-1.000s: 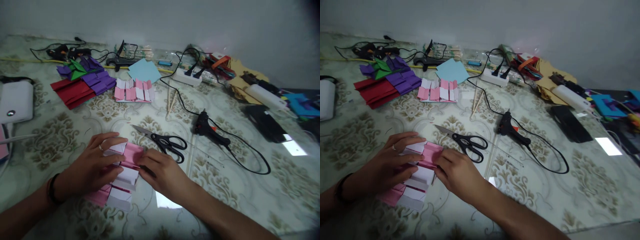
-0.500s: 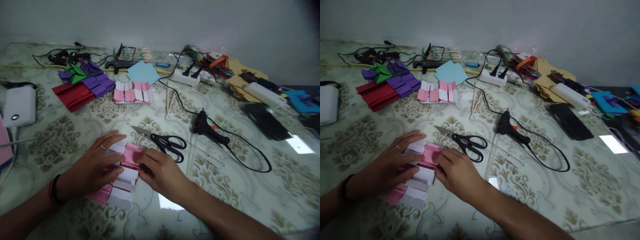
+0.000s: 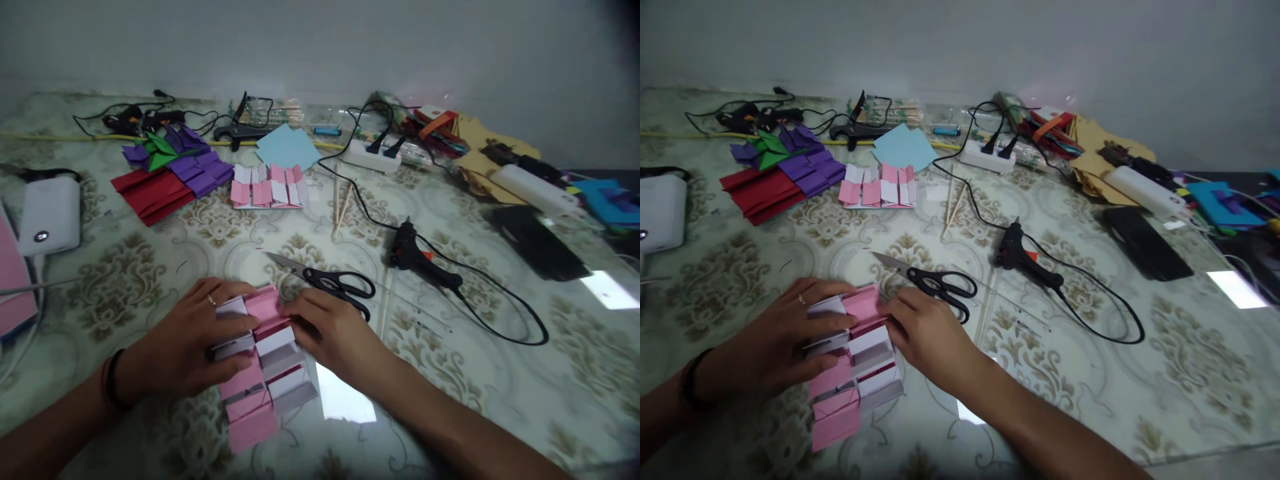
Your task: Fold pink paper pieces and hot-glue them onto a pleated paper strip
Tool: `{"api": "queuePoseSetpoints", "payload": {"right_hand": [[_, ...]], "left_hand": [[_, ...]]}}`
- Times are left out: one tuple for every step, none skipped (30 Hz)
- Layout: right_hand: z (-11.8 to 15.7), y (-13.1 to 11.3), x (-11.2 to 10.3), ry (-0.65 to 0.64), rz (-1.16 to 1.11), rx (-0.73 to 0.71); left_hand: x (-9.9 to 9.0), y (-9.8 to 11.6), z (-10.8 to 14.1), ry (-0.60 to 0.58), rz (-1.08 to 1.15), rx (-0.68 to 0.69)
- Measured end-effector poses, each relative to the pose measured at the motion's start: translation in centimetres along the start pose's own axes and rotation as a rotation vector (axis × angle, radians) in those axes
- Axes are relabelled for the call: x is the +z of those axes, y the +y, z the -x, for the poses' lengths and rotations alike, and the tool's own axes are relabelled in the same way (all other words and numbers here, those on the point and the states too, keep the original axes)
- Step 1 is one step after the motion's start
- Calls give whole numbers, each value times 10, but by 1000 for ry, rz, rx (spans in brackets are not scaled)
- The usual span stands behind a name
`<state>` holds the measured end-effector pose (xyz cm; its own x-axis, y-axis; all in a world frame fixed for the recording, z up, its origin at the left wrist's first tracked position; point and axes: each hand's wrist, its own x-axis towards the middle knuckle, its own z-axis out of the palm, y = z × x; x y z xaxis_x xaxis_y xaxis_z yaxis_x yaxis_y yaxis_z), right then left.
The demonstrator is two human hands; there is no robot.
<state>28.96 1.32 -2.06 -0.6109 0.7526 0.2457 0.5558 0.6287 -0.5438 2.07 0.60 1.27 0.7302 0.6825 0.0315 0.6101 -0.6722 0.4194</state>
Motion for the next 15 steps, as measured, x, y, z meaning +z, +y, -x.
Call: {"api": "queuePoseSetpoints", "payload": {"right_hand": [[0,1,0,-9,-12,-10],[0,2,-1,-18,-23,-17],[0,3,-1,-23,-33,-20],[0,4,-1,-26,-40,-18],[0,4,-1,-29,-46,-16],[0,4,-1,-28,-51,-14],[0,4,-1,-31,-54,-11],[-1,4,-2,-34,-57,-8],[-1,4,-2,-43,-61,-5],[-1,3,-2,-51,-67,-3],[-2,3,-3,-60,-73,-1],[-2,2,-3,-66,-77,4],[-2,2,-3,-70,-80,8],[-2,2,-3,-70,-82,10],[-2,2,-3,-70,-83,12]], "left_hand": [[0,-1,-1,-4,4,1],[1,-3,-1,-3,9,9],[1,-5,-1,5,15,17],[2,-7,0,13,20,24],[4,-9,0,19,24,30],[5,-12,1,28,27,31],[7,-13,2,31,29,28],[8,-15,3,35,30,22],[9,-15,4,28,29,13],[9,-15,4,26,26,9],[9,-15,4,22,22,13],[8,-15,4,14,15,22],[8,-14,3,8,5,34],[7,-13,2,5,-4,46],[6,-12,2,7,-12,59]]}}
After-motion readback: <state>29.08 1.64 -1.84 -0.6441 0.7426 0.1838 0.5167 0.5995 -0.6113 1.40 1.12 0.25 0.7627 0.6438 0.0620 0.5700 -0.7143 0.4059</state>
